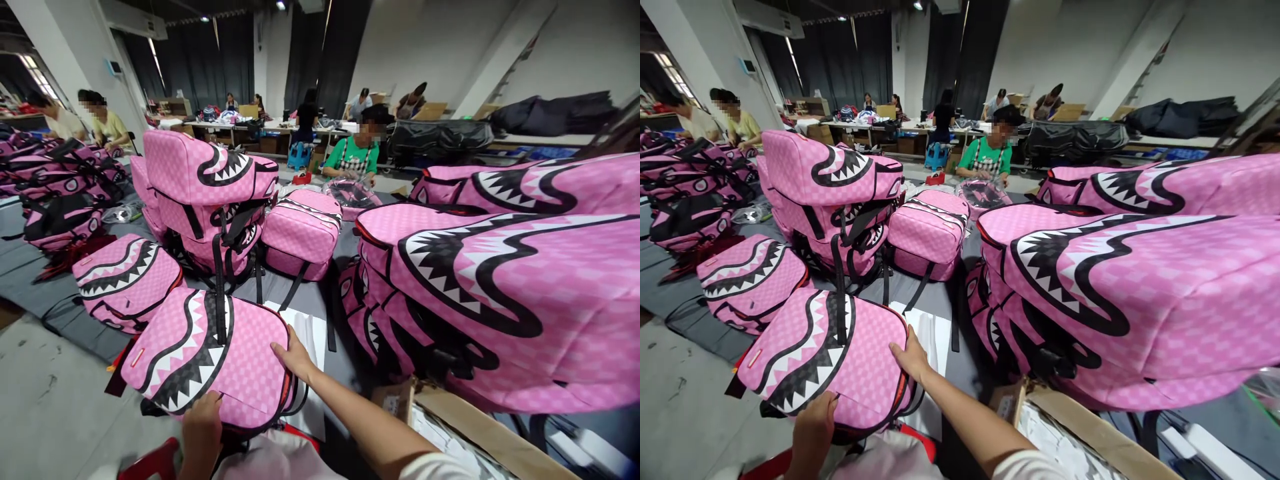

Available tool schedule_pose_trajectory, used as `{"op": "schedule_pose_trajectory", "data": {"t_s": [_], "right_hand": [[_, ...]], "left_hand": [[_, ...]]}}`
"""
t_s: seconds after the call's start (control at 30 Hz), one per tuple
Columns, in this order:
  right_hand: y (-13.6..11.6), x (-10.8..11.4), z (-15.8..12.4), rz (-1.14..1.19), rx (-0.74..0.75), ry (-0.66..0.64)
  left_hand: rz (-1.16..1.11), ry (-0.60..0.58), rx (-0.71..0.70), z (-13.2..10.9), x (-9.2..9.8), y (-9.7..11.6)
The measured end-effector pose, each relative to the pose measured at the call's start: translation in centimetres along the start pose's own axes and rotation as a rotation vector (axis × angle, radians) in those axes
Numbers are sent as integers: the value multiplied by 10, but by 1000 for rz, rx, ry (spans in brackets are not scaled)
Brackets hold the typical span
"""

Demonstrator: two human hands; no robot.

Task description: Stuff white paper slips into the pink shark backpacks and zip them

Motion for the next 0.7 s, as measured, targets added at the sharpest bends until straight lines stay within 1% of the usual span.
{"op": "schedule_pose_trajectory", "data": {"t_s": [0.1, 0.17, 0.23, 0.37, 0.5, 0.57, 0.7], "right_hand": [[3, -4, -4, -54, -19, 24], [4, -7, -10, -93, -37, 58], [4, -10, -15, -147, -44, 105], [1, -14, -22, -190, -39, 131], [0, -8, -24, -140, -92, 145], [0, -6, -25, -96, -99, 156], [-1, -8, -27, -5, -74, 191]], "left_hand": [[-76, 97, 5, -3, 5, 1], [-181, 118, -26, -5, 6, 6], [-305, 111, -98, -8, 3, 16], [-489, 35, -251, -11, -5, 38], [-574, -104, -363, -5, -16, 47], [-568, -164, -357, -1, -21, 47], [-585, -191, -282, 9, -22, 46]]}}
Point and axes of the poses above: each hand's wrist, its own z-axis towards the middle knuckle, its own x-axis out of the back of the hand, y = z × x, the point moved 3 cm from there along z, towards the middle knuckle, and after that the axes turned 4 degrees about -x, right-handed, at the moved point
